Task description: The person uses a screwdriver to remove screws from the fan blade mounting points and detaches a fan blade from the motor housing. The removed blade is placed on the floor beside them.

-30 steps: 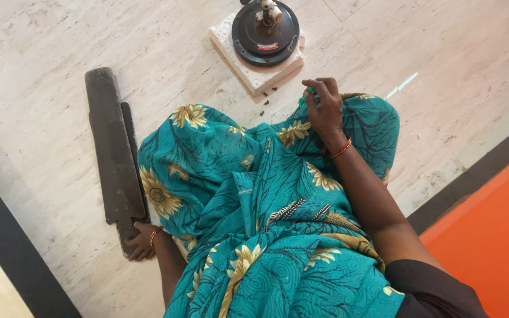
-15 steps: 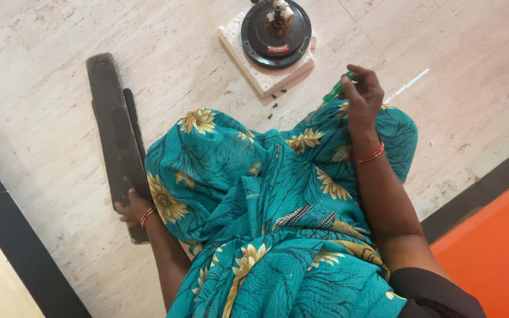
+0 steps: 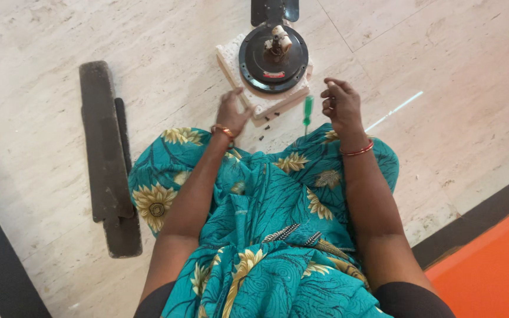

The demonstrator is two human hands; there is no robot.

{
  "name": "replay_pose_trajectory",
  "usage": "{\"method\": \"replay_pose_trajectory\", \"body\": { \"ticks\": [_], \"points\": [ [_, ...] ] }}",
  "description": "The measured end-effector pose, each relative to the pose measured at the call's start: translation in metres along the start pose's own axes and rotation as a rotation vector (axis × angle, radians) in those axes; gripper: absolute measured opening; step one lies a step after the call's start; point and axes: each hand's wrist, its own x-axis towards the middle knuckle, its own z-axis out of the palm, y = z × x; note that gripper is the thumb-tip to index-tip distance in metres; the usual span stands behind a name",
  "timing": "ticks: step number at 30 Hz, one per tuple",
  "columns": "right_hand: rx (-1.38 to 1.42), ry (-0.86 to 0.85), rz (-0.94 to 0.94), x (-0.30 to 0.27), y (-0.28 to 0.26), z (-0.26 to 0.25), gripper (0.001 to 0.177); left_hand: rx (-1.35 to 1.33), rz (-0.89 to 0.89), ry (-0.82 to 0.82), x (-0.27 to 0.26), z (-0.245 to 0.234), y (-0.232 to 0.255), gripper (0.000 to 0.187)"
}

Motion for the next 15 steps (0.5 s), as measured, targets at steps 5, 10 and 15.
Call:
{"method": "replay_pose_trajectory", "body": {
  "ticks": [5, 10, 15],
  "points": [
    [-0.959, -0.026, -0.170, 0.015, 0.044, 0.002, 0.034, 0.100, -0.216, -0.409, -0.040, 0.105, 0.033, 0.048],
    [-1.603, -0.331, -0.119, 0.012, 0.100, 0.019, 0.046, 0.178, -0.274, -0.649, -0.060, 0.106, 0.014, 0.049],
    [-1.825, -0.488, -0.082, 0.019, 0.148, 0.041, 0.036, 0.398, -0.217, -0.606, -0.057, 0.099, 0.002, 0.036]
  ]
}}
